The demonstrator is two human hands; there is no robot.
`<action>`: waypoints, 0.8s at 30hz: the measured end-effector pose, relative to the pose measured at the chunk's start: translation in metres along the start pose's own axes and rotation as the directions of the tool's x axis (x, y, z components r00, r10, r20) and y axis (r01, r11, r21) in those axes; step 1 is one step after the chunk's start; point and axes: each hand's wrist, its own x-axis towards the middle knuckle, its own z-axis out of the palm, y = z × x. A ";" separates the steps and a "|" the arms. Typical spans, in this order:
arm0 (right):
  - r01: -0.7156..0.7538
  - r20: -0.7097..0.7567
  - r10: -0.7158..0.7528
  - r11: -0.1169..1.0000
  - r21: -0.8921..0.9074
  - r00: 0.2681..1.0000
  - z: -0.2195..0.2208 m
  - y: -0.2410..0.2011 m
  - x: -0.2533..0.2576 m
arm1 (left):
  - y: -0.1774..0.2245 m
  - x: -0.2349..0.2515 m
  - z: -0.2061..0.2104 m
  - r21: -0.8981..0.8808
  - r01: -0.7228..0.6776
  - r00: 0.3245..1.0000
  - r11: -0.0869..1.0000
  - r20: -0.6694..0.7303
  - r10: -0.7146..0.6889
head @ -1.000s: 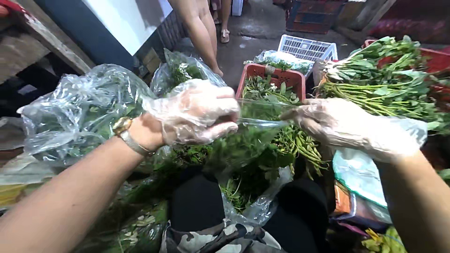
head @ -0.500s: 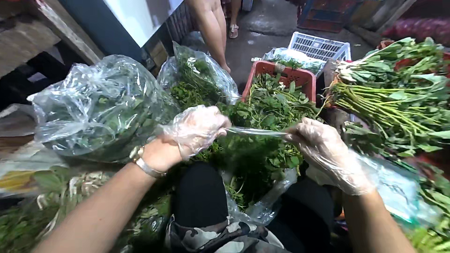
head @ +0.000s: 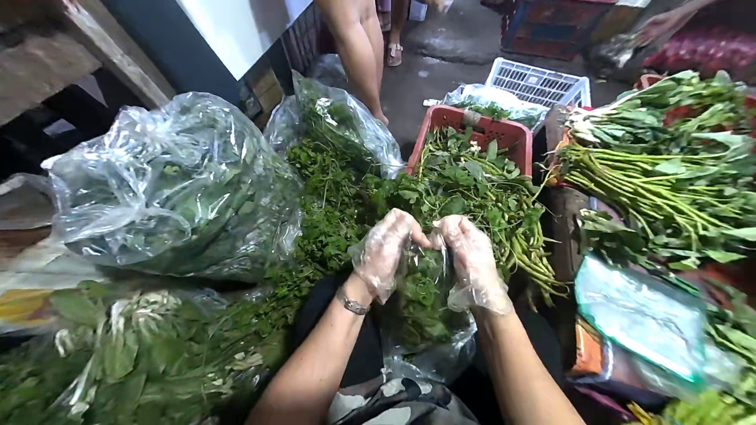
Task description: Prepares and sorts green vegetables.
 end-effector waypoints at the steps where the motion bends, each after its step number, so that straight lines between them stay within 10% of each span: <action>1: -0.013 0.001 0.013 1.000 -0.013 1.000 0.000 0.000 -0.003 | -0.001 -0.002 0.000 0.123 -0.002 0.999 0.992 0.033 -0.002; 5: -0.008 0.047 0.008 1.000 -0.013 0.999 -0.003 0.009 -0.009 | -0.007 -0.007 0.001 0.277 -0.030 1.000 0.960 0.001 0.030; 10: -0.037 0.068 0.038 0.999 -0.021 0.997 -0.004 0.014 -0.015 | -0.011 -0.011 -0.009 0.050 0.012 1.000 0.999 -0.011 -0.011; 17: 0.000 0.005 0.001 0.997 -0.075 1.000 0.002 0.016 -0.017 | 0.003 -0.012 -0.010 -0.089 0.381 0.916 0.920 0.172 -0.363; 24: 0.096 0.196 -0.074 0.990 -0.102 0.978 -0.012 0.018 -0.017 | -0.003 -0.018 -0.006 -0.044 0.266 0.963 0.963 -0.024 -0.268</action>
